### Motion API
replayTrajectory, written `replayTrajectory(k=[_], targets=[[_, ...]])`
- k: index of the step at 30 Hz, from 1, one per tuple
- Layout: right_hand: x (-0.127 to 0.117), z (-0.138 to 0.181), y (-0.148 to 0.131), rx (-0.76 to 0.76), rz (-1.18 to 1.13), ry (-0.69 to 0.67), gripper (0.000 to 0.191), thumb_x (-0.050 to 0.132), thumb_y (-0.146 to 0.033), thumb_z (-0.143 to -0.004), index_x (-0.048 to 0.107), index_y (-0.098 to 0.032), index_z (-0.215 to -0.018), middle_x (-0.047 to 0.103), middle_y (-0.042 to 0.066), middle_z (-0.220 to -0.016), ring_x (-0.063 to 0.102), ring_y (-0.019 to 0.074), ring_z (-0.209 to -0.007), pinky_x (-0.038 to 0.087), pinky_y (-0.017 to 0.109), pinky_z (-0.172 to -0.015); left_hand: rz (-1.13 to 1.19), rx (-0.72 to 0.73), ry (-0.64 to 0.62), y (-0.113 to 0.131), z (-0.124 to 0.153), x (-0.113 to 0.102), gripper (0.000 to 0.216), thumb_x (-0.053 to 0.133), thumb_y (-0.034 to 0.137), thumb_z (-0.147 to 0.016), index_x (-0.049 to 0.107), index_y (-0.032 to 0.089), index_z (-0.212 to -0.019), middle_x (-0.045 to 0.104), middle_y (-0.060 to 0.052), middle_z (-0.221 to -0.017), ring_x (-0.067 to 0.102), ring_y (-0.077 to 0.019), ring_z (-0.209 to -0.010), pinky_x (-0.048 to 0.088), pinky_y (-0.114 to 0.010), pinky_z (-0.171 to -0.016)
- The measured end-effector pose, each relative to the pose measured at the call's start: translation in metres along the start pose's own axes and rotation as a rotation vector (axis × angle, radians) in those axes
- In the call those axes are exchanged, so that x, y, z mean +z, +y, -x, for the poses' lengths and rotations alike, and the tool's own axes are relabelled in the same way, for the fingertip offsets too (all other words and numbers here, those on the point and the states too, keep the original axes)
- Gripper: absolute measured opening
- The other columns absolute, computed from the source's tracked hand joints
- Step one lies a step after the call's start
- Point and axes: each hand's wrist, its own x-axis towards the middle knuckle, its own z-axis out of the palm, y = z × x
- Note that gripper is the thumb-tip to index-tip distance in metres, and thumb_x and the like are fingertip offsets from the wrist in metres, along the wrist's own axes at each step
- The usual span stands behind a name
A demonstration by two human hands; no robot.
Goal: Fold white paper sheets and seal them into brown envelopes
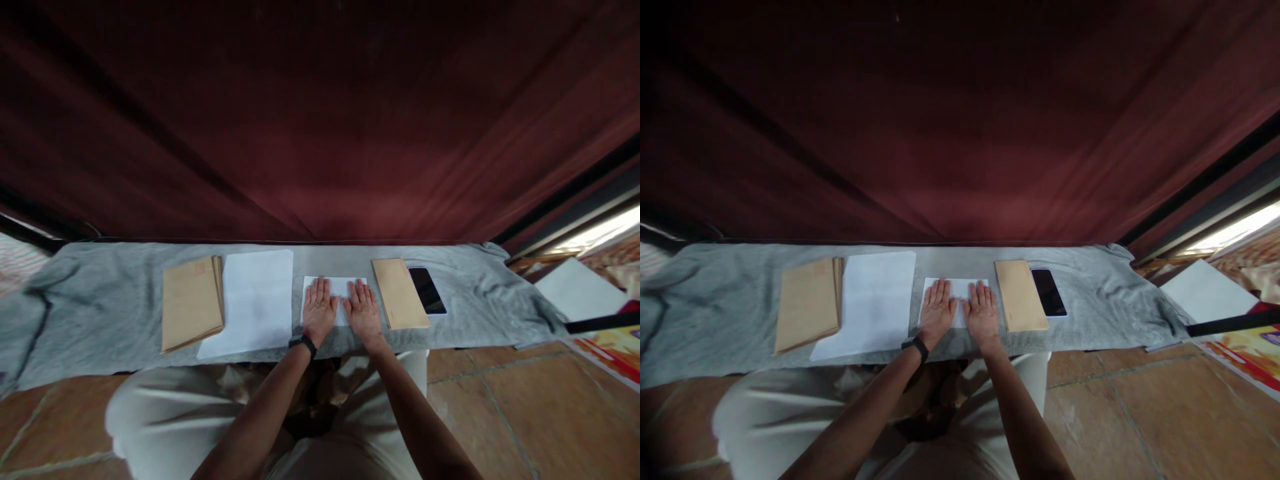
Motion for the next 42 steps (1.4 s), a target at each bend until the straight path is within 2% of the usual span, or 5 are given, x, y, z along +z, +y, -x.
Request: replayTrajectory(k=[13,19,24,30,42], targets=[[-0.007,-0.001,-0.003,0.011,0.004,-0.035,0.056,0.04,-0.041,-0.105,0.039,-0.013,-0.153,0.038,0.019,-0.158,0.037,0.0316,-0.145,0.029,0.052,-0.116,0.023,-0.083,0.15,-0.017,0.05,-0.011,0.057,0.032,0.028,-0.102,0.034,0.001,-0.152,0.034,-0.023,-0.159,0.026,-0.0306,-0.151,0.029,-0.052,-0.121],[-0.008,-0.003,-0.002,0.017,-0.007,-0.015,0.055,0.04,-0.04,-0.105,0.041,-0.013,-0.152,0.039,0.018,-0.158,0.036,0.0309,-0.145,0.029,0.052,-0.116,-0.001,0.162,0.034,-0.01,0.085,-0.022,0.053,0.041,0.031,-0.1,0.04,0.021,-0.152,0.035,-0.009,-0.162,0.027,-0.0276,-0.151,0.029,-0.051,-0.121],[-0.022,0.008,-0.024,0.034,-0.045,-0.013,0.055,0.039,-0.032,-0.104,0.036,-0.009,-0.154,0.034,0.019,-0.16,0.032,0.0307,-0.148,0.029,0.053,-0.117,-0.021,0.157,-0.008,-0.009,0.087,-0.026,0.052,0.044,0.032,-0.099,0.045,0.023,-0.15,0.036,-0.009,-0.161,0.028,-0.0292,-0.151,0.028,-0.053,-0.122],[-0.034,0.044,-0.052,-0.149,-0.149,-0.127,0.05,0.035,-0.037,-0.106,0.041,-0.018,-0.153,0.042,0.009,-0.157,0.036,0.0219,-0.147,0.026,0.044,-0.122,-0.049,0.196,-0.068,-0.01,0.087,-0.026,0.055,0.04,0.021,-0.097,0.041,0.019,-0.153,0.033,-0.011,-0.162,0.023,-0.0286,-0.152,0.023,-0.053,-0.123],[-0.04,0.08,-0.004,-0.062,-0.007,-0.074,0.061,0.039,-0.043,-0.104,0.033,-0.013,-0.156,0.037,0.016,-0.159,0.037,0.0291,-0.146,0.028,0.047,-0.12,-0.021,0.176,-0.03,-0.009,0.087,-0.031,0.055,0.046,0.028,-0.098,0.04,0.029,-0.153,0.029,-0.009,-0.164,0.027,-0.0305,-0.151,0.027,-0.054,-0.121]])
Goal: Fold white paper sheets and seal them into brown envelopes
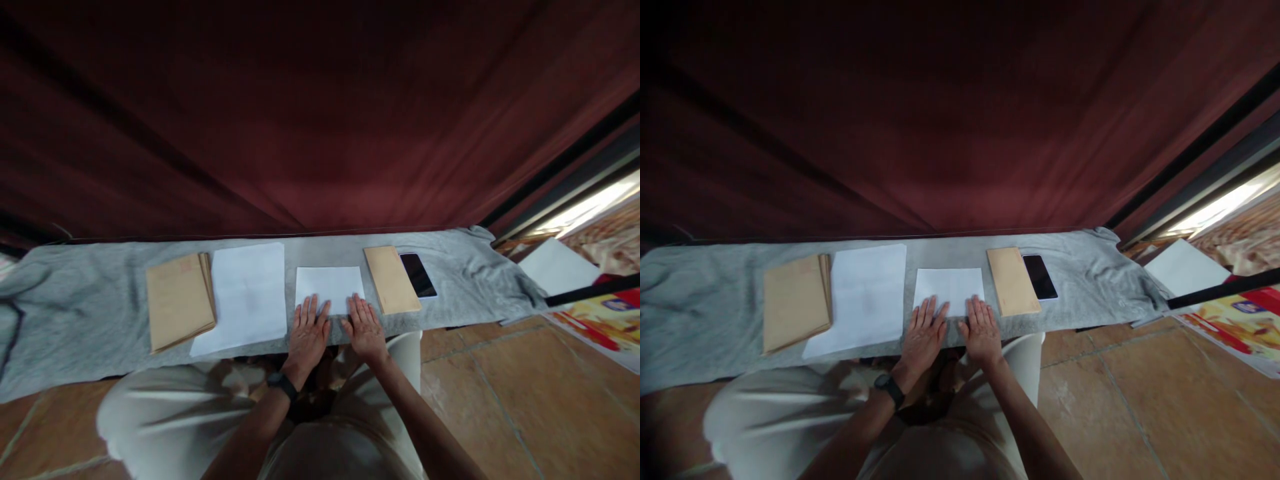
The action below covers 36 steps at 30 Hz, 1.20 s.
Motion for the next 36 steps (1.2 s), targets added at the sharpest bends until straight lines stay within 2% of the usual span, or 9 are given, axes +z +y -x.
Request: replayTrajectory(k=[4,9,13,17,20,22,26,31,36], targets=[[-0.001,-0.005,0.003,0.051,-0.014,0.013,0.055,0.038,-0.04,-0.105,0.041,-0.012,-0.152,0.042,0.016,-0.156,0.039,0.0302,-0.145,0.026,0.051,-0.12,0.008,-0.002,0.004,0.001,0.0,0.0,0.054,0.045,0.028,-0.099,0.041,0.029,-0.152,0.028,-0.009,-0.164,0.027,-0.0302,-0.151,0.027,-0.053,-0.121],[0.007,-0.049,-0.005,0.031,-0.131,0.003,0.049,0.032,-0.029,-0.105,0.046,-0.012,-0.149,0.043,0.013,-0.156,0.035,0.0247,-0.147,0.032,0.045,-0.118,-0.008,-0.017,-0.018,0.002,-0.002,0.0,0.056,0.047,0.028,-0.097,0.041,0.028,-0.153,0.031,-0.01,-0.163,0.027,-0.0305,-0.151,0.026,-0.053,-0.121],[0.016,-0.074,-0.012,-0.014,-0.158,-0.018,0.048,0.032,-0.028,-0.105,0.046,-0.014,-0.149,0.043,0.011,-0.157,0.035,0.0234,-0.147,0.028,0.044,-0.12,0.002,-0.021,-0.015,0.001,-0.001,0.001,0.056,0.047,0.029,-0.097,0.041,0.028,-0.152,0.033,-0.009,-0.162,0.028,-0.03,-0.151,0.026,-0.054,-0.122],[0.02,-0.074,-0.009,-0.007,-0.105,-0.033,0.049,0.036,-0.033,-0.105,0.044,-0.02,-0.151,0.042,0.009,-0.157,0.035,0.0263,-0.147,0.026,0.049,-0.12,0.034,-0.03,-0.003,0.001,0.001,0.001,0.053,0.044,0.03,-0.099,0.042,0.028,-0.151,0.037,-0.008,-0.161,0.029,-0.0285,-0.151,0.026,-0.053,-0.122],[0.019,-0.069,-0.007,-0.01,-0.073,-0.037,0.05,0.036,-0.034,-0.105,0.042,-0.021,-0.153,0.04,0.01,-0.159,0.033,0.0281,-0.147,0.024,0.053,-0.119,0.051,-0.082,0.012,0.006,-0.005,0.003,0.05,0.039,0.03,-0.101,0.044,0.02,-0.15,0.041,-0.01,-0.158,0.031,-0.0272,-0.15,0.029,-0.051,-0.122],[0.018,-0.067,-0.006,-0.023,-0.05,-0.047,0.051,0.036,-0.032,-0.104,0.04,-0.022,-0.154,0.038,0.01,-0.16,0.031,0.0288,-0.148,0.023,0.053,-0.119,0.067,-0.093,0.031,0.012,-0.018,0.005,0.051,0.035,0.03,-0.102,0.043,0.015,-0.15,0.042,-0.012,-0.158,0.032,-0.0261,-0.15,0.029,-0.049,-0.122],[0.019,-0.066,-0.005,-0.047,-0.005,-0.057,0.055,0.036,-0.019,-0.099,0.039,-0.021,-0.154,0.036,0.009,-0.161,0.031,0.0292,-0.148,0.023,0.051,-0.12,0.101,-0.032,0.027,0.018,-0.057,0.017,0.052,0.031,0.031,-0.103,0.04,0.012,-0.151,0.04,-0.011,-0.159,0.029,-0.0232,-0.151,0.027,-0.046,-0.124],[0.024,-0.068,-0.007,-0.037,-0.015,-0.012,0.051,0.035,-0.025,-0.101,0.043,-0.02,-0.152,0.042,0.011,-0.157,0.037,0.0299,-0.144,0.024,0.054,-0.118,0.079,-0.072,0.007,0.002,-0.088,0.027,0.054,0.032,0.036,-0.103,0.042,0.011,-0.15,0.037,-0.011,-0.16,0.026,-0.0244,-0.152,0.023,-0.046,-0.125],[0.023,-0.068,-0.008,-0.013,-0.043,-0.007,0.05,0.036,-0.033,-0.104,0.043,-0.021,-0.152,0.043,0.011,-0.157,0.036,0.029,-0.145,0.023,0.053,-0.119,0.041,-0.169,0.02,-0.02,-0.082,0.025,0.057,0.032,0.036,-0.102,0.036,0.01,-0.153,0.033,-0.013,-0.162,0.024,-0.0254,-0.152,0.024,-0.047,-0.124]])
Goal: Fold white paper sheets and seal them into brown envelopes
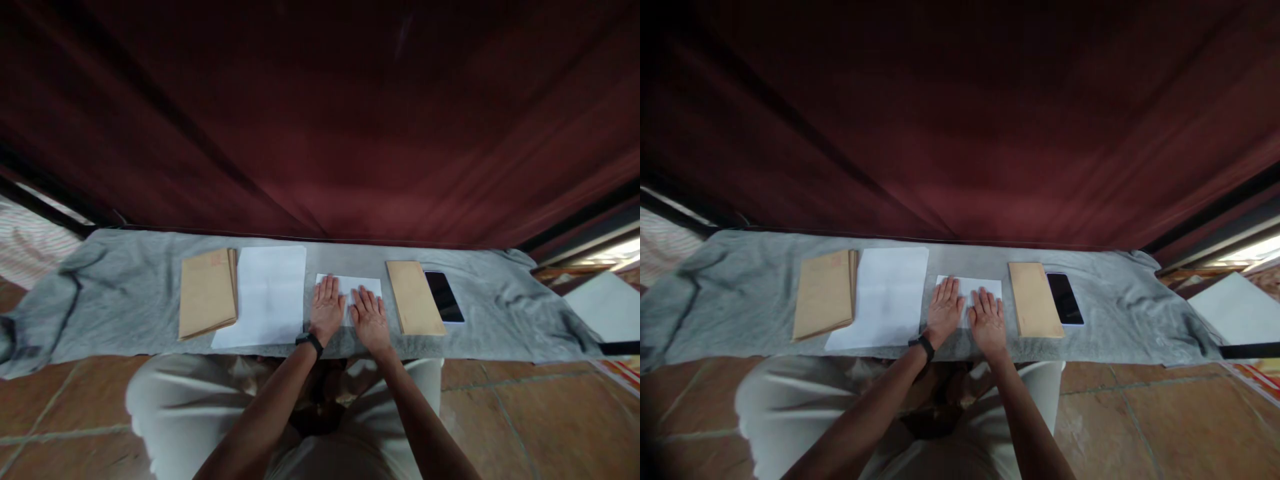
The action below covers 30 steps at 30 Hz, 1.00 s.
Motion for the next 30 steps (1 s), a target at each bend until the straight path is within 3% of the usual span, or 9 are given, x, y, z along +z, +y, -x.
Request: replayTrajectory(k=[7,13,23,30], targets=[[-0.006,-0.014,-0.012,0.064,-0.044,-0.054,0.048,0.035,-0.03,-0.105,0.045,-0.018,-0.15,0.044,0.012,-0.156,0.039,0.0275,-0.144,0.025,0.052,-0.119,-0.016,-0.06,0.075,-0.009,0.024,-0.006,0.059,0.035,0.034,-0.101,0.035,0.007,-0.153,0.032,-0.018,-0.161,0.024,-0.027,-0.152,0.024,-0.049,-0.124],[0.006,-0.029,-0.03,-0.032,-0.074,-0.041,0.048,0.035,-0.032,-0.105,0.045,-0.016,-0.15,0.042,0.01,-0.157,0.037,0.0262,-0.146,0.024,0.048,-0.121,-0.027,-0.051,0.063,-0.008,0.024,-0.008,0.057,0.034,0.029,-0.1,0.037,0.006,-0.152,0.033,-0.018,-0.16,0.025,-0.0282,-0.152,0.024,-0.05,-0.123],[0.005,-0.003,0.007,0.079,-0.014,0.083,0.056,0.04,-0.041,-0.104,0.038,-0.014,-0.154,0.039,0.017,-0.158,0.035,0.0302,-0.147,0.03,0.05,-0.118,0.01,-0.051,0.081,-0.01,0.025,-0.004,0.058,0.036,0.032,-0.1,0.036,0.006,-0.153,0.03,-0.018,-0.162,0.024,-0.0288,-0.152,0.022,-0.051,-0.124],[0.0,0.021,0.01,0.194,0.003,0.163,0.057,0.04,-0.038,-0.104,0.04,-0.004,-0.15,0.044,0.023,-0.153,0.04,0.0323,-0.142,0.034,0.049,-0.114,0.053,-0.05,0.102,-0.009,0.025,-0.004,0.058,0.035,0.032,-0.101,0.036,0.007,-0.153,0.032,-0.018,-0.161,0.024,-0.0289,-0.152,0.022,-0.052,-0.123]])
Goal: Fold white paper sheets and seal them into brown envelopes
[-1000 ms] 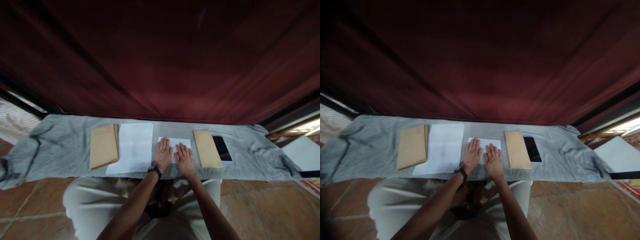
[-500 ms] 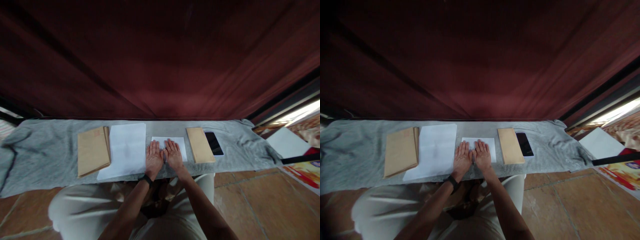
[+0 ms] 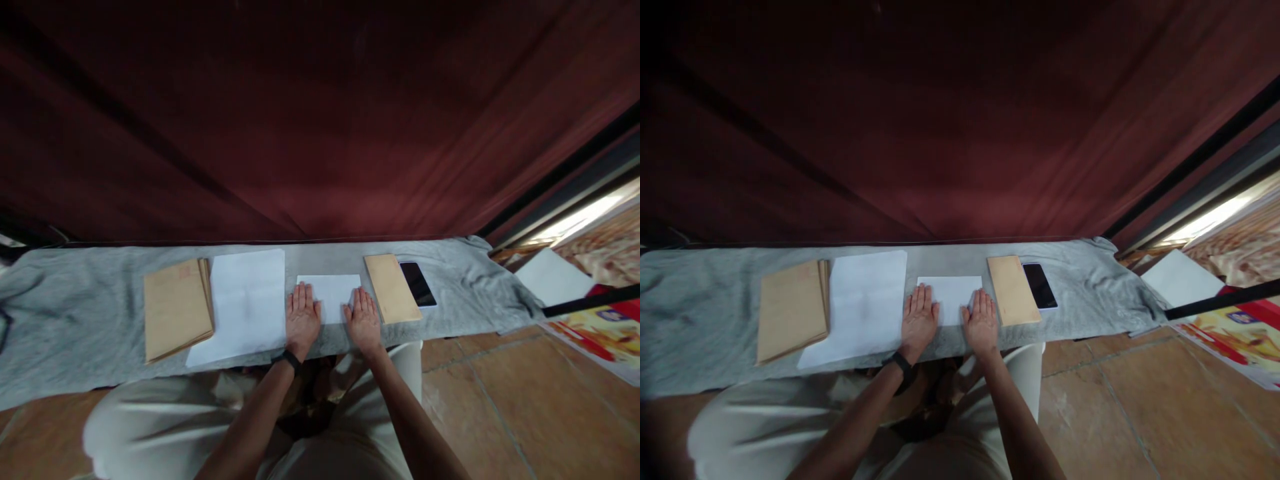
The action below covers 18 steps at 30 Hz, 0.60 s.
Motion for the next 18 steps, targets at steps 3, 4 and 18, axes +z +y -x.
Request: replayTrajectory(k=[3,4,18], targets=[[-0.009,0.005,-0.004,0.08,-0.002,-0.024,0.053,0.042,-0.033,-0.102,0.043,-0.006,-0.148,0.049,0.023,-0.149,0.047,0.0337,-0.136,0.038,0.05,-0.11,0.023,0.006,0.0,0.0,0.0,0.0,0.058,0.036,0.032,-0.1,0.037,0.005,-0.152,0.033,-0.02,-0.16,0.024,-0.0297,-0.152,0.021,-0.052,-0.124],[-0.013,0.005,-0.006,0.115,0.001,-0.039,0.053,0.044,-0.032,-0.101,0.044,-0.006,-0.147,0.052,0.024,-0.146,0.049,0.0345,-0.133,0.039,0.05,-0.107,0.025,0.008,0.001,0.0,0.0,0.0,0.058,0.036,0.032,-0.1,0.038,0.005,-0.152,0.033,-0.02,-0.16,0.024,-0.0301,-0.152,0.021,-0.052,-0.124],[-0.032,-0.026,-0.002,0.474,-0.345,-0.042,0.011,0.057,-0.021,-0.081,0.063,-0.015,-0.088,0.067,0.014,-0.089,0.062,0.0272,-0.095,0.044,0.036,-0.087,0.039,-0.018,0.027,0.0,-0.001,-0.001,0.058,0.036,0.034,-0.099,0.044,0.004,-0.149,0.038,-0.021,-0.157,0.033,-0.0325,-0.148,0.025,-0.053,-0.122]])
